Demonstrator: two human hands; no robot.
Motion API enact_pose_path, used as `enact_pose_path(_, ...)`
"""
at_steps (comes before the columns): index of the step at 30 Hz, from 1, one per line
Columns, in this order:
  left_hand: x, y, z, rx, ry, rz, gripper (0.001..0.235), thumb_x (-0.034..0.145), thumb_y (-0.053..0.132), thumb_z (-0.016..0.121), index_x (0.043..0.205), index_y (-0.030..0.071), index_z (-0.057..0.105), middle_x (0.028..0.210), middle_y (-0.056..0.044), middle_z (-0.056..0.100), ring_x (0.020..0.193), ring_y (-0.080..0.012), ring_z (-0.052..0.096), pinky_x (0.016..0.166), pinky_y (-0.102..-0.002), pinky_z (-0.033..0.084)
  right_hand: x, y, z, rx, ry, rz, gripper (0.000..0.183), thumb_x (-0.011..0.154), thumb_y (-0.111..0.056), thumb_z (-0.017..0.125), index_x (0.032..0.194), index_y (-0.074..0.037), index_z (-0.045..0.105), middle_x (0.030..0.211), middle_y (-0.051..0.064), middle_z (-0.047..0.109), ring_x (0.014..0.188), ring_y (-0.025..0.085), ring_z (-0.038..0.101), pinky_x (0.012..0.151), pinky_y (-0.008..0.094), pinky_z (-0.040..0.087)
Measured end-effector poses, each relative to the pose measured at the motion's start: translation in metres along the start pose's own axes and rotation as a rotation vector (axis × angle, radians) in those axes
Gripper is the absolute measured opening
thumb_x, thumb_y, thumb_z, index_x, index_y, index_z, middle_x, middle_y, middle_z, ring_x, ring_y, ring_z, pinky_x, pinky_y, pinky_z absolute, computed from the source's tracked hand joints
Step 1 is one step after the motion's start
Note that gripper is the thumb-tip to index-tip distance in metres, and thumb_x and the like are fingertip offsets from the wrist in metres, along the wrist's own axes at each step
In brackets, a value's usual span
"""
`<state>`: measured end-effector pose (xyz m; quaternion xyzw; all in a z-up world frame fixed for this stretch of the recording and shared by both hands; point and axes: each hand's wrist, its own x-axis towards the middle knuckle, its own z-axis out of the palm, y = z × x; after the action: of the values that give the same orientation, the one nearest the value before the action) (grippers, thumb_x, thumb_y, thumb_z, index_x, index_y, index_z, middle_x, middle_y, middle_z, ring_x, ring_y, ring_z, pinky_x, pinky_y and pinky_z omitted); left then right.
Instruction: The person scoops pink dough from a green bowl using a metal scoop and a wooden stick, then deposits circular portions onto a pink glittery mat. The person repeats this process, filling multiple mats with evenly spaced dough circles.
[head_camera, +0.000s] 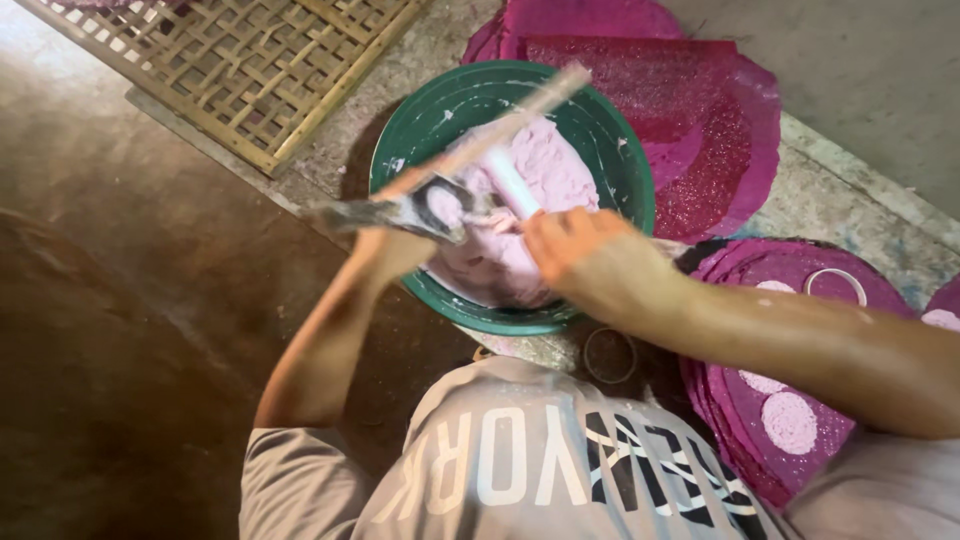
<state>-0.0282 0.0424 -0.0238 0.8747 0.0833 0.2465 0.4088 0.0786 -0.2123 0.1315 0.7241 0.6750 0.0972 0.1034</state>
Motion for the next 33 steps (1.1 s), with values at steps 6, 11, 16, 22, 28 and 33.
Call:
enact_pose_path(6,0.013,-0.043,-0.024,-0.620,0.348,-0.313,0.040,0.083,0.001,0.068,0.122,0.005,0.065,0.103,-0.007,0.067,0.084,-0.0177,0.065,0.067,-0.031,0.053,-0.009,0.029,-0.002,0.325,-0.019,0.210,0.030,0.098,-0.006,0.054,0.128,-0.004,0.061,0.101,0.017,0.065,0.089,0.035,0.068,0.074,0.044,0.057)
enact_pose_path(11,-0.010,0.024,0.048,-1.463,-0.220,-0.335,0.035,0.082,-0.004,0.063,0.118,-0.005,0.061,0.098,-0.009,0.062,0.082,-0.0176,0.062,0.066,-0.029,0.052,0.010,0.047,0.055,1.313,0.569,0.125,0.078,0.103,-0.038,0.057,0.166,-0.016,0.017,0.145,0.022,0.047,0.122,0.036,0.059,0.100,0.045,0.056)
enact_pose_path(16,-0.023,0.121,0.119,-1.429,-0.625,-0.462,0.054,0.072,-0.007,0.069,0.122,0.005,0.055,0.107,-0.005,0.067,0.100,-0.0165,0.067,0.083,-0.030,0.056,-0.060,0.027,0.065,2.168,1.130,-0.066,0.060,0.106,-0.056,0.057,0.153,-0.022,0.038,0.142,0.024,0.054,0.119,0.031,0.068,0.086,0.040,0.062)
enact_pose_path(22,-0.004,0.171,0.121,-0.615,-0.573,0.093,0.039,0.086,0.013,0.081,0.118,0.008,0.060,0.107,-0.005,0.069,0.097,-0.0158,0.068,0.086,-0.032,0.057,-0.203,0.048,0.029,1.571,0.982,0.380,0.062,0.103,-0.048,0.062,0.156,-0.025,0.040,0.131,0.025,0.060,0.107,0.035,0.070,0.081,0.043,0.063)
enact_pose_path(28,0.006,0.234,0.146,-0.482,-0.629,0.067,0.025,0.087,0.018,0.078,0.108,0.011,0.066,0.096,-0.006,0.073,0.086,-0.0184,0.070,0.078,-0.034,0.059,-0.271,0.026,0.007,0.467,0.864,0.185,0.067,0.100,-0.040,0.067,0.160,-0.027,0.041,0.121,0.027,0.067,0.096,0.039,0.072,0.076,0.045,0.063)
enact_pose_path(33,-0.008,0.244,0.176,-0.435,-0.847,0.296,0.026,0.086,0.022,0.078,0.107,0.012,0.066,0.097,-0.008,0.072,0.088,-0.0224,0.070,0.078,-0.038,0.057,-0.283,0.008,-0.019,0.468,0.833,0.216,0.063,0.097,-0.030,0.064,0.154,-0.024,0.038,0.118,0.030,0.064,0.093,0.044,0.073,0.074,0.048,0.063)
